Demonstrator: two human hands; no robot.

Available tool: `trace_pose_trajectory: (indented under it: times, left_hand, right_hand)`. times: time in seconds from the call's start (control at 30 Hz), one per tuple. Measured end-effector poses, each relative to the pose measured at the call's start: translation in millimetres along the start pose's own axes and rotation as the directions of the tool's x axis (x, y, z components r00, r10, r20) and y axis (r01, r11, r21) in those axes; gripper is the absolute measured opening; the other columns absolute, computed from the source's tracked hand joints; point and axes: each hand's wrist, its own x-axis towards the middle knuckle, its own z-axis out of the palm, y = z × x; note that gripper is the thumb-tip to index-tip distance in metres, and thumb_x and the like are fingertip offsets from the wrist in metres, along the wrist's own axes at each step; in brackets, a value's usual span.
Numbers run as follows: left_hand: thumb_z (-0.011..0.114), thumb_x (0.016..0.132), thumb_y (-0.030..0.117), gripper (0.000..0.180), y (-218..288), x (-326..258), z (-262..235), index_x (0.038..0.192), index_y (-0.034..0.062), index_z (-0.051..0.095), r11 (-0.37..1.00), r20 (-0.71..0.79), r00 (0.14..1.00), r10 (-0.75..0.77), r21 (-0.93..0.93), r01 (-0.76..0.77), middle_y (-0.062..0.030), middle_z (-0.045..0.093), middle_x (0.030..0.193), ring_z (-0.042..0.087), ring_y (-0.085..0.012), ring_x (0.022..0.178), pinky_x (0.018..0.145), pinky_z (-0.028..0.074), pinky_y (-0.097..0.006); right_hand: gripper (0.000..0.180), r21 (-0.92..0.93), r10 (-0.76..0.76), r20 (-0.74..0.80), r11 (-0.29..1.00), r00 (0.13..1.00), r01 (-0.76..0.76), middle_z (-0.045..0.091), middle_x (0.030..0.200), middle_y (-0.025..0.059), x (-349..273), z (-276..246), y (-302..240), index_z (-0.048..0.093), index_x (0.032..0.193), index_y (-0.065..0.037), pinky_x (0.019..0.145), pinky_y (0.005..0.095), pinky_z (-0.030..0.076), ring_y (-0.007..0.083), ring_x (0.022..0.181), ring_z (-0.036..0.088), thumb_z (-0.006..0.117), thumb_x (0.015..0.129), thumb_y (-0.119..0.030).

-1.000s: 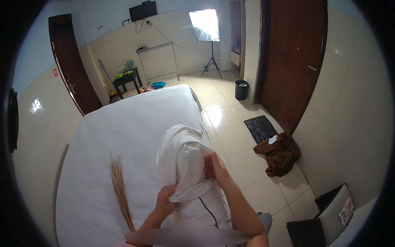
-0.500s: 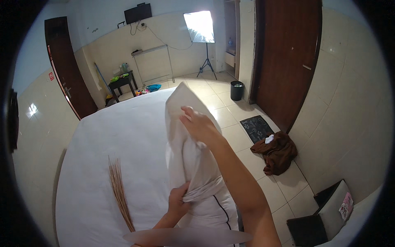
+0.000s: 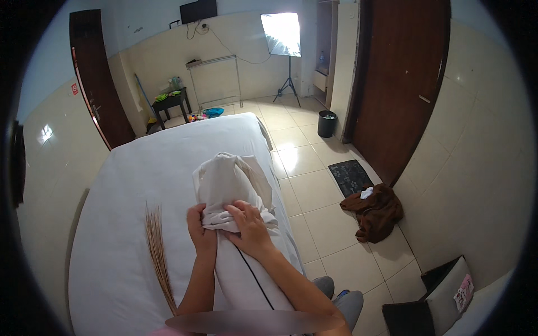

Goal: Cleaning a pillow by beating it with a broom and then putting on a new pillowcase.

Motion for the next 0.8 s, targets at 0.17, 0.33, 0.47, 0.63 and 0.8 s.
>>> trace_pose_trajectory:
  times: [0.17, 0.33, 0.47, 0.63, 0.8]
  left_hand:
    - [0.058, 0.067, 0.000, 0.020, 3, -12, -11, 0.086, 0.0021, 0.053, 0.988, 0.213, 0.971, -0.109, -0.086, 0.129, -0.0103, 0.054, 0.079, 0.053, -0.0229, 0.074, 0.068, 0.043, -0.030]
    - [0.061, 0.068, -0.001, 0.031, -7, -21, -21, 0.095, 0.0012, 0.047, 0.968, 0.183, 0.961, -0.208, -0.101, 0.229, -0.0100, 0.050, 0.073, 0.049, -0.0204, 0.067, 0.062, 0.042, -0.029]
    - [0.062, 0.067, -0.001, 0.034, -14, -20, -14, 0.097, 0.0021, 0.046, 0.984, 0.072, 0.983, -0.171, 0.064, 0.167, -0.0089, 0.047, 0.069, 0.048, -0.0213, 0.065, 0.060, 0.040, -0.030]
    - [0.065, 0.065, 0.001, 0.039, -8, -35, -11, 0.099, 0.0045, 0.048, 0.966, 0.121, 0.960, -0.252, 0.092, 0.242, -0.0085, 0.048, 0.069, 0.048, -0.0245, 0.067, 0.061, 0.040, -0.032]
    - [0.064, 0.065, -0.002, 0.047, 6, -32, -3, 0.109, 0.0052, 0.048, 0.982, 0.120, 0.976, -0.184, -0.016, 0.187, -0.0090, 0.049, 0.082, 0.049, -0.0221, 0.075, 0.066, 0.041, -0.032]
  right_hand:
    - [0.032, 0.055, 0.058, -0.171, 0.997, 0.984, -0.049, 0.059, 0.095, 0.0122, -15, 23, 8, 0.057, 0.096, -0.007, 0.083, 0.0388, 0.042, 0.0325, 0.094, 0.054, 0.062, 0.065, -0.004]
    - [0.029, 0.131, 0.049, -0.107, 0.991, 0.993, -0.035, 0.058, 0.093, 0.0127, -31, 17, 7, 0.056, 0.091, -0.005, 0.079, 0.0392, 0.042, 0.0335, 0.090, 0.054, 0.063, 0.063, -0.007]
    - [0.037, 0.105, -0.139, 0.270, 0.988, 0.953, 0.114, 0.057, 0.092, 0.0130, -37, -5, -6, 0.056, 0.090, -0.004, 0.079, 0.0400, 0.043, 0.0323, 0.088, 0.055, 0.068, 0.056, -0.011]
    - [0.031, 0.058, 0.146, 0.053, 0.987, 0.988, -0.149, 0.058, 0.091, 0.0135, -13, -16, 3, 0.056, 0.090, -0.004, 0.077, 0.0407, 0.044, 0.0312, 0.086, 0.056, 0.065, 0.060, -0.006]
    - [0.027, -0.149, -0.060, -0.247, 0.989, 0.967, 0.023, 0.057, 0.090, 0.0155, -8, -13, 14, 0.057, 0.090, -0.004, 0.073, 0.0417, 0.045, 0.0322, 0.081, 0.057, 0.063, 0.064, -0.004]
